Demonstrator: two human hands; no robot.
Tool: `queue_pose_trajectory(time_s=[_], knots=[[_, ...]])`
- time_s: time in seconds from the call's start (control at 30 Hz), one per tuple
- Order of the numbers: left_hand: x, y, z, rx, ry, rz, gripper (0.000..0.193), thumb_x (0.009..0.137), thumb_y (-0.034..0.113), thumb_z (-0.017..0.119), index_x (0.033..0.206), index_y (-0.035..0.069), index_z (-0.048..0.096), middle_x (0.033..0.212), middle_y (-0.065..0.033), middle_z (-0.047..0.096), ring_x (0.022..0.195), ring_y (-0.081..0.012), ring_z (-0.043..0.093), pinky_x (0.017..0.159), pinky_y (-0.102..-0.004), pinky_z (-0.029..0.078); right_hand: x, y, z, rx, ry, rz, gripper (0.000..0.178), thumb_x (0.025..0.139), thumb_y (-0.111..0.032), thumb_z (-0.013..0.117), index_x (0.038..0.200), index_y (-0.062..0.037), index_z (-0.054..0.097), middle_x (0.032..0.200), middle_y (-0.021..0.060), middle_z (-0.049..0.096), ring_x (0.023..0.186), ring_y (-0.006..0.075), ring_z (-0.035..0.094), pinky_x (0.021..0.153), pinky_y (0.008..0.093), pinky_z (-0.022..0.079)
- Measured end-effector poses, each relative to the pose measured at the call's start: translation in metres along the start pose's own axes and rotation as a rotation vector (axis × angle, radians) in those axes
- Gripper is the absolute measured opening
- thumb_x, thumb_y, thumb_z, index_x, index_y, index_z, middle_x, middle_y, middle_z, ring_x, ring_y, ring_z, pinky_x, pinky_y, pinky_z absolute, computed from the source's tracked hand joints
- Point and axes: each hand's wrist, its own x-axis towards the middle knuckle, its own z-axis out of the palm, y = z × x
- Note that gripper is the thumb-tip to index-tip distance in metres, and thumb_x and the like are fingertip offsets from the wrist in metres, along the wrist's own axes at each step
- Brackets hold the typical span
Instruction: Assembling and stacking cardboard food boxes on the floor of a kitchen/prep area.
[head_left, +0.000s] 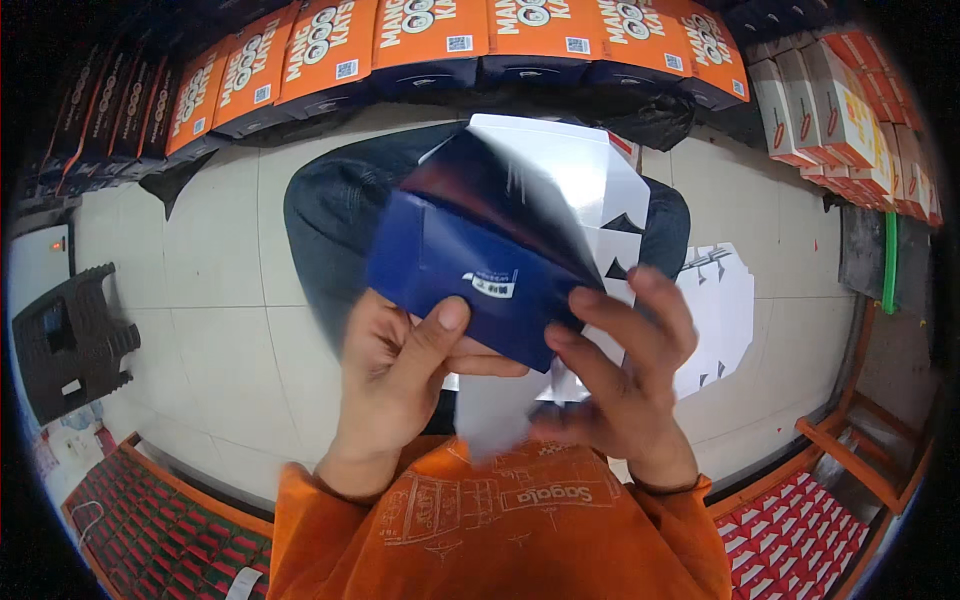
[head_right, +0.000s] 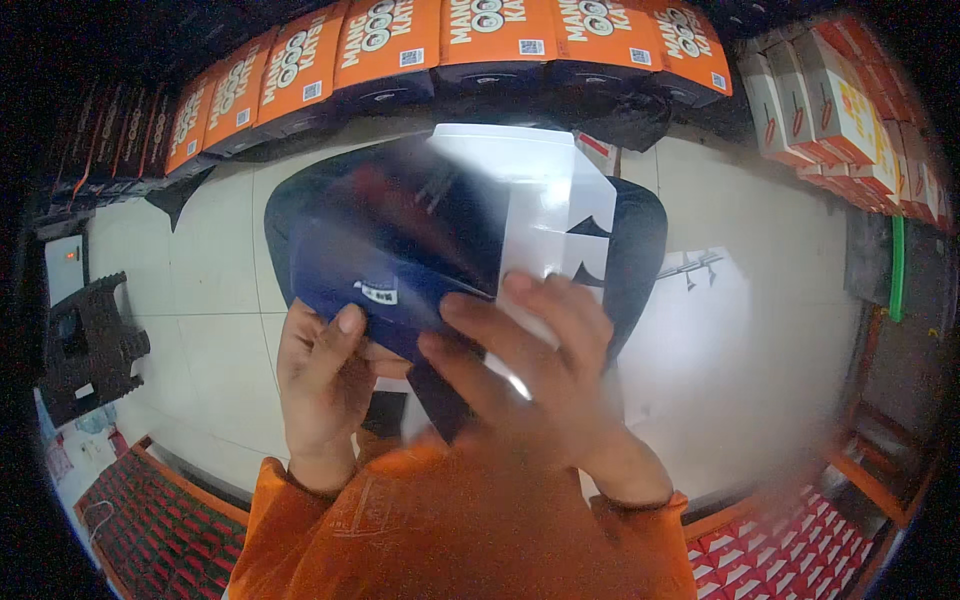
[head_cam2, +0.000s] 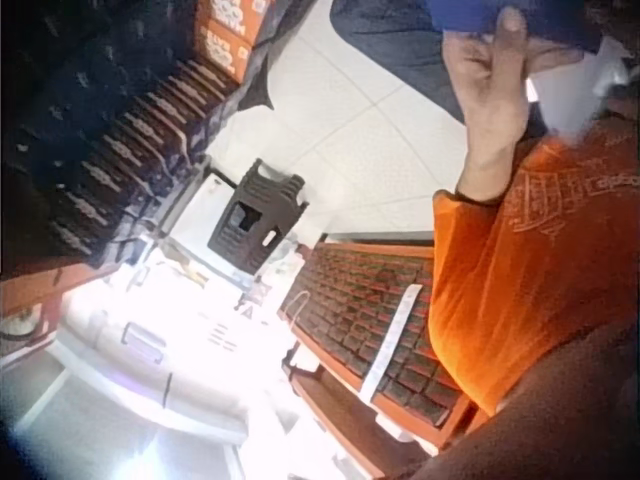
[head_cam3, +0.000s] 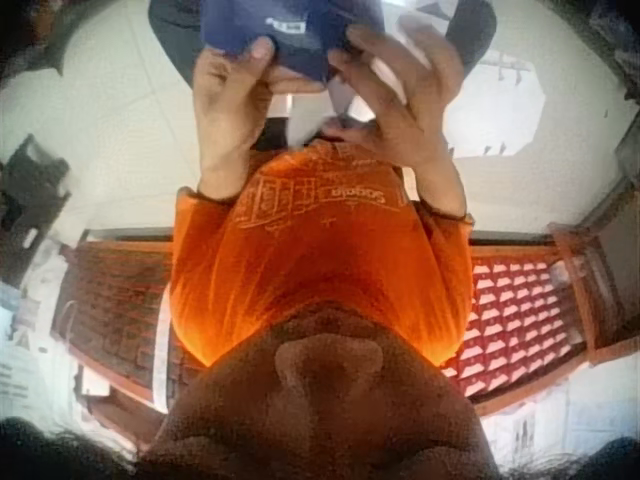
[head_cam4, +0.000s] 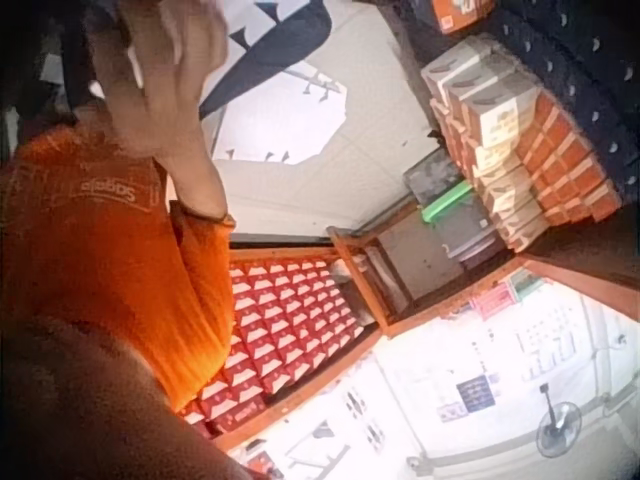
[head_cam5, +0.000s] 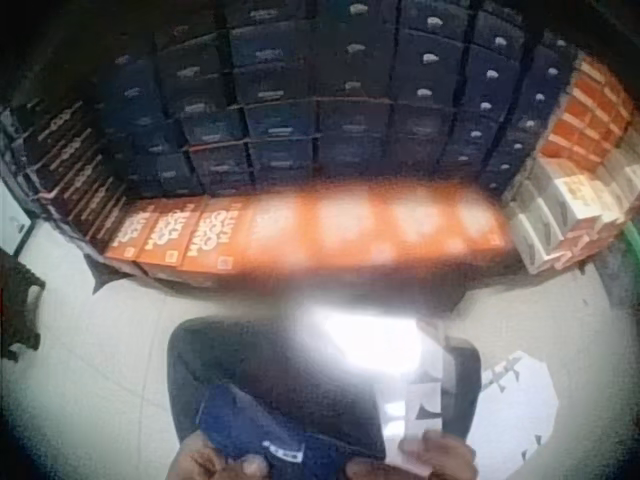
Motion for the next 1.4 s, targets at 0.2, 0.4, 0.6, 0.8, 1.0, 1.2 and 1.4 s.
queue_pose_trajectory(time_s=[0.2, 0.4, 0.6, 0.8, 1.0, 1.2, 1.4], knots=[[-0.003, -0.029, -0.003, 0.148, 0.086, -0.034, 0.031, 0.095, 0.011, 0.055, 0.123, -0.002, 0.047, 0.103, -0.0151, 0.064, 0.092, -0.0243, 0.067, 0.078, -0.0370, 0.060, 0.010, 0.014, -0.003, -0.064, -0.194, -0.025, 0.035, 0.069, -0.037, 0.075, 0.093, -0.0126, 0.072, 0.121, 0.0043, 0.060, 0.123, 0.0309, 0.047, 0.104, 0.0502, 0.031], [0.042, -0.049, -0.023, 0.391, -0.053, 0.127, 0.030, 0.091, 0.000, 0.057, 0.121, -0.002, 0.049, 0.108, -0.0128, 0.062, 0.095, -0.0229, 0.066, 0.079, -0.0324, 0.058, -0.001, 0.059, 0.030, 0.611, -0.084, 0.375, 0.046, 0.065, -0.011, 0.082, 0.106, -0.0090, 0.063, 0.123, 0.0122, 0.057, 0.124, 0.0355, 0.048, 0.100, 0.0495, 0.038], [0.060, -0.058, -0.040, 0.929, -0.180, 0.420, 0.041, 0.080, 0.005, 0.071, 0.117, 0.000, 0.054, 0.112, -0.0139, 0.062, 0.098, -0.0225, 0.063, 0.082, -0.0332, 0.051, 0.017, 0.065, 0.013, 0.044, -0.194, -0.005, 0.074, 0.059, -0.021, 0.082, 0.129, -0.0188, 0.058, 0.128, 0.0133, 0.053, 0.125, 0.0367, 0.043, 0.102, 0.0499, 0.037], [0.058, -0.011, -0.059, 1.035, -0.705, -0.309, 0.051, 0.082, 0.021, 0.072, 0.126, 0.002, 0.053, 0.117, -0.0210, 0.060, 0.107, -0.0305, 0.060, 0.087, -0.0394, 0.050, 0.018, 0.062, 0.011, 0.158, -0.478, 0.026, 0.086, 0.054, -0.027, 0.086, 0.132, -0.0178, 0.052, 0.122, 0.0135, 0.055, 0.107, 0.0346, 0.055, 0.089, 0.0423, 0.047], [0.038, 0.001, -0.120, -0.137, 0.299, -0.241, 0.081, 0.082, 0.058, 0.058, 0.137, 0.002, 0.040, 0.129, -0.0210, 0.053, 0.121, -0.0308, 0.051, 0.105, -0.0395, 0.037, -0.014, 0.078, 0.029, 1.196, 0.145, 0.682, 0.056, 0.078, -0.026, 0.077, 0.125, -0.0036, 0.053, 0.112, 0.0075, 0.059, 0.103, 0.0145, 0.056, 0.084, 0.0288, 0.046], [0.038, -0.055, -0.085, 0.195, -0.442, 0.038, 0.101, 0.059, 0.042, 0.075, 0.140, -0.001, 0.033, 0.139, -0.0188, 0.039, 0.132, -0.0310, 0.037, 0.108, -0.0378, 0.029, -0.010, 0.048, 0.044, 0.580, -0.041, 0.557, 0.048, 0.075, -0.044, 0.074, 0.105, -0.0068, 0.069, 0.120, 0.0150, 0.052, 0.105, 0.0263, 0.050, 0.090, 0.0366, 0.040], [0.035, -0.025, -0.033, 0.417, -0.335, 0.154, 0.105, 0.056, 0.039, 0.075, 0.141, -0.003, 0.030, 0.137, -0.0187, 0.039, 0.132, -0.0319, 0.036, 0.110, -0.0367, 0.024, -0.003, 0.037, 0.032, 0.278, 0.152, 0.238, 0.068, 0.062, -0.069, 0.063, 0.105, -0.0181, 0.071, 0.114, 0.0091, 0.044, 0.112, 0.0361, 0.037, 0.095, 0.0507, 0.029]])
